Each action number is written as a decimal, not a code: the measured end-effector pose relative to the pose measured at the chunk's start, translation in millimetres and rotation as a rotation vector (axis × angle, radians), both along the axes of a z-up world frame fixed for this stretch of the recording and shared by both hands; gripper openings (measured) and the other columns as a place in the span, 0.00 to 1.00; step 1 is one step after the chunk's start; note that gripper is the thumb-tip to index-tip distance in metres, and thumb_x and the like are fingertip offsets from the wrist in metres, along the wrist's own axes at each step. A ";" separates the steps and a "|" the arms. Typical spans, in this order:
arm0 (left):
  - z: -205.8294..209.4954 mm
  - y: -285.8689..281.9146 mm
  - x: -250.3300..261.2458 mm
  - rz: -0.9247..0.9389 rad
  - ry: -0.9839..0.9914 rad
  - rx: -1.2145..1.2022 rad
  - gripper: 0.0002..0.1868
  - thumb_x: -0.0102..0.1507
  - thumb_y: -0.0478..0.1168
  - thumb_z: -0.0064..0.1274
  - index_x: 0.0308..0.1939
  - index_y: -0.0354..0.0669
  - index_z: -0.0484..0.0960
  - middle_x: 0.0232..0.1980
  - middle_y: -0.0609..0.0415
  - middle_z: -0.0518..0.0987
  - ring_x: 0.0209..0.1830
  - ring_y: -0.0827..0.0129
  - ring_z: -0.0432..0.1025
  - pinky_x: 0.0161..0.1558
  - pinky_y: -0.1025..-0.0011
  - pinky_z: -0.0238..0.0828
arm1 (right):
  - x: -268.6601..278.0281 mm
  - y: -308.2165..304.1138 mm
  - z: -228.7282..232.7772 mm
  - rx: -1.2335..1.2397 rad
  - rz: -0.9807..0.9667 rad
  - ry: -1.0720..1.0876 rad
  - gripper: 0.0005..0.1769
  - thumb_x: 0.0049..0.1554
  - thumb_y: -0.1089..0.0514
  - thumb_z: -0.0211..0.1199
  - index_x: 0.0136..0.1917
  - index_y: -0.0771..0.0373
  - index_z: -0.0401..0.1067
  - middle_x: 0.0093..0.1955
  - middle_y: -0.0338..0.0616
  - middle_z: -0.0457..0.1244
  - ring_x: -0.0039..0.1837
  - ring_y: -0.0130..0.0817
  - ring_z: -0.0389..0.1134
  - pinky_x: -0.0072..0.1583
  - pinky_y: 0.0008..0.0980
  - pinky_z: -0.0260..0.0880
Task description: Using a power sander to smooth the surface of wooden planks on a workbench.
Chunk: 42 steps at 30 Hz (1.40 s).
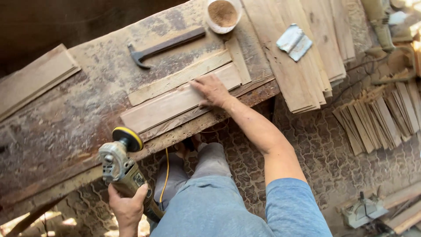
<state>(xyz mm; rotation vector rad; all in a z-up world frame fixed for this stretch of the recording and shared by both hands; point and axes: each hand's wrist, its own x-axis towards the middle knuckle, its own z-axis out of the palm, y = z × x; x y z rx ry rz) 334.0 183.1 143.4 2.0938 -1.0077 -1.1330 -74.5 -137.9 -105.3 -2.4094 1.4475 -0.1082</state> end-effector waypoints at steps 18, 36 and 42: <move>-23.0 -131.3 -11.4 -0.078 0.021 0.057 0.32 0.52 0.38 0.63 0.58 0.32 0.70 0.45 0.43 0.81 0.37 0.56 0.77 0.40 0.63 0.76 | -2.9 11.9 27.0 0.010 -0.256 0.153 0.60 0.37 0.29 0.77 0.76 0.48 0.58 0.76 0.48 0.53 0.67 0.42 0.56 0.68 0.43 0.57; -63.1 -137.3 -36.0 -0.118 -0.168 0.178 0.29 0.54 0.44 0.65 0.52 0.33 0.71 0.39 0.44 0.80 0.28 0.55 0.76 0.30 0.59 0.77 | 65.0 37.3 129.7 0.249 -0.416 -0.534 0.19 0.61 0.42 0.47 0.36 0.56 0.59 0.37 0.38 0.54 0.41 0.31 0.56 0.45 0.32 0.66; -66.4 -97.2 -83.8 0.052 -0.222 -0.018 0.25 0.53 0.39 0.64 0.48 0.30 0.72 0.36 0.44 0.79 0.26 0.57 0.73 0.30 0.63 0.74 | -77.7 -33.5 63.0 0.069 0.051 0.275 0.54 0.32 0.30 0.83 0.64 0.52 0.62 0.51 0.40 0.58 0.52 0.37 0.57 0.58 0.38 0.60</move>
